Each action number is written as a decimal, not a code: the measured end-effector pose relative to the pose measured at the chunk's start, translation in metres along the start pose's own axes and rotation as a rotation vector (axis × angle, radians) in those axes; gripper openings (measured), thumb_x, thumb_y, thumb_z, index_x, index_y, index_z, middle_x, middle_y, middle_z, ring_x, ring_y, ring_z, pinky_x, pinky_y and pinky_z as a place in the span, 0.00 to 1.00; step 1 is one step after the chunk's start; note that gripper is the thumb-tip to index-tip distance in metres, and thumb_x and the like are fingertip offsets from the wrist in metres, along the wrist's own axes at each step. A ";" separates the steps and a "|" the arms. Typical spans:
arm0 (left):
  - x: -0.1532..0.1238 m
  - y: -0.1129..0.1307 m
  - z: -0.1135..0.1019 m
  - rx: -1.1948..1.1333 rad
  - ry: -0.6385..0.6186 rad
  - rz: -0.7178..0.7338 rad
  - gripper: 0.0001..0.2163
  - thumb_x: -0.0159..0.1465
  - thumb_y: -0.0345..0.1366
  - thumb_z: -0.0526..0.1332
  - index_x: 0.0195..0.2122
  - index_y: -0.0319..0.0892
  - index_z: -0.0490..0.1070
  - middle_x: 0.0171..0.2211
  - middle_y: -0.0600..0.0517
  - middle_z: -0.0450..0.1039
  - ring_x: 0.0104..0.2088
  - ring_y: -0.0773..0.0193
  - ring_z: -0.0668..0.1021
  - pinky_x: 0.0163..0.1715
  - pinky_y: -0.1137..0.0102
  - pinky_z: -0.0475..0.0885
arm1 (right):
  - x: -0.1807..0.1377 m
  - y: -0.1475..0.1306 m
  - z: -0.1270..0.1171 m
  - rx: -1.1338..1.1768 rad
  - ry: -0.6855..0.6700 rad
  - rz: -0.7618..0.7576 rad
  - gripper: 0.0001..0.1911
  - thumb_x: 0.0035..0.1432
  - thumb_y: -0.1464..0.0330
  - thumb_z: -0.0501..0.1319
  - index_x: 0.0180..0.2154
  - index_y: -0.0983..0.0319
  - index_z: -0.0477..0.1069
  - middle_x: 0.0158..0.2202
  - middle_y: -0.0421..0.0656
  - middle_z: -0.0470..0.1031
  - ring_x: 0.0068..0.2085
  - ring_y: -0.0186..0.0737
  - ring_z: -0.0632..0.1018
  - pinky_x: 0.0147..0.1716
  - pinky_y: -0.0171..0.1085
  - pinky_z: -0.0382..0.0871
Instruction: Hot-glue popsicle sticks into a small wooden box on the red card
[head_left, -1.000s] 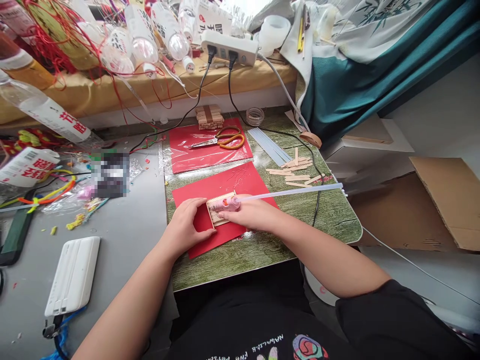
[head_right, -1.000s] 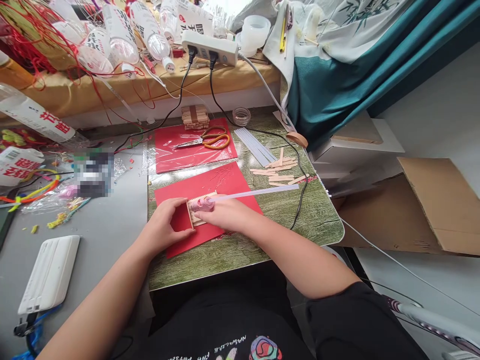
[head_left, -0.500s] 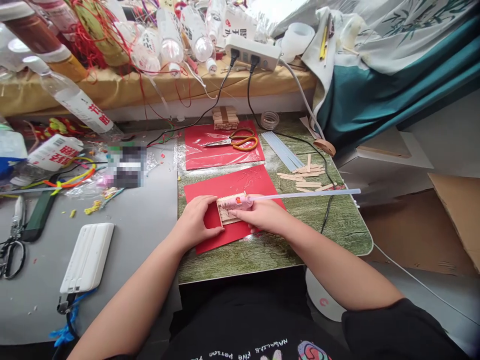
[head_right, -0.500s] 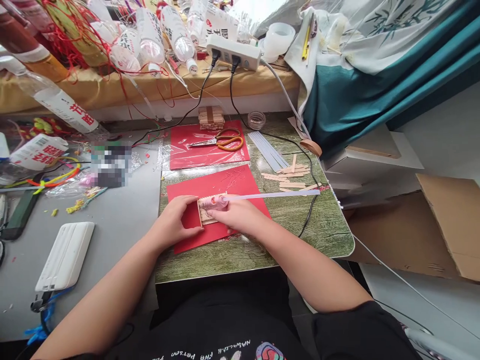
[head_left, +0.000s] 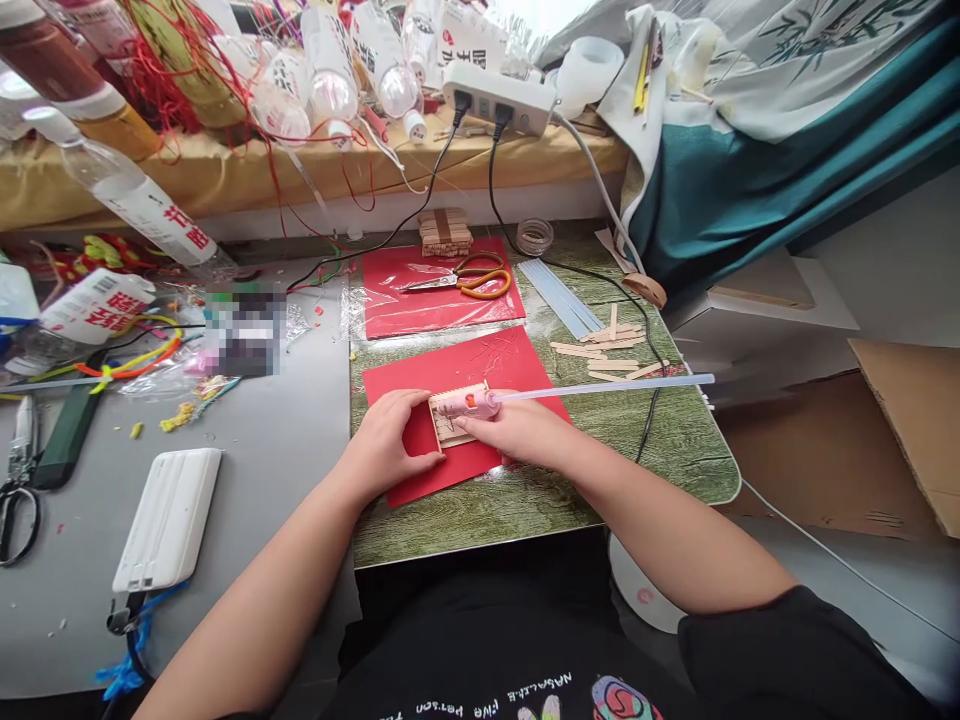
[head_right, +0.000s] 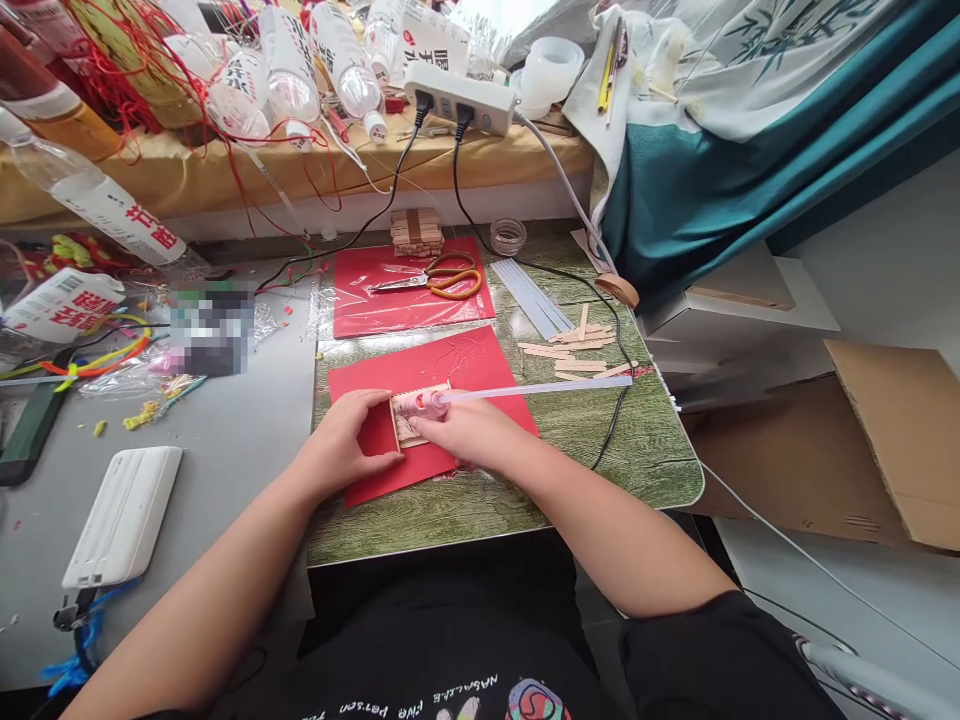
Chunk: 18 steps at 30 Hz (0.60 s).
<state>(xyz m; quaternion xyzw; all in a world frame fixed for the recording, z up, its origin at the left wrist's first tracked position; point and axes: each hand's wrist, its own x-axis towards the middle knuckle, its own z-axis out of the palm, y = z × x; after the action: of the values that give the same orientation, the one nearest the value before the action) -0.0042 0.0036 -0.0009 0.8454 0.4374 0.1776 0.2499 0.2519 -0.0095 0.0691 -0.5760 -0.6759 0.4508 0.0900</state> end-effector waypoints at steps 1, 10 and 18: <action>0.000 0.000 0.000 0.001 0.000 -0.001 0.38 0.58 0.46 0.75 0.68 0.50 0.62 0.65 0.45 0.70 0.66 0.44 0.72 0.67 0.49 0.69 | 0.001 0.001 0.001 -0.013 0.001 -0.018 0.15 0.70 0.56 0.57 0.39 0.57 0.77 0.41 0.41 0.79 0.44 0.43 0.78 0.45 0.39 0.66; 0.000 -0.001 -0.001 0.008 -0.004 0.011 0.38 0.59 0.46 0.75 0.68 0.50 0.61 0.65 0.44 0.70 0.66 0.44 0.72 0.66 0.47 0.69 | 0.006 0.008 0.002 -0.067 -0.044 -0.107 0.18 0.74 0.57 0.55 0.55 0.50 0.80 0.48 0.42 0.82 0.52 0.47 0.77 0.51 0.40 0.66; 0.000 -0.001 0.001 0.007 0.007 0.017 0.38 0.59 0.45 0.75 0.68 0.51 0.61 0.65 0.44 0.70 0.66 0.43 0.72 0.66 0.46 0.69 | 0.002 0.006 0.001 -0.035 -0.056 -0.090 0.16 0.73 0.58 0.57 0.55 0.50 0.81 0.49 0.41 0.82 0.50 0.44 0.78 0.47 0.37 0.67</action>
<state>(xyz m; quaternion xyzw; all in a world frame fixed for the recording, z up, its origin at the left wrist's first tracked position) -0.0043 0.0040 -0.0025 0.8493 0.4319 0.1808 0.2440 0.2550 -0.0092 0.0633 -0.5338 -0.7111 0.4503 0.0812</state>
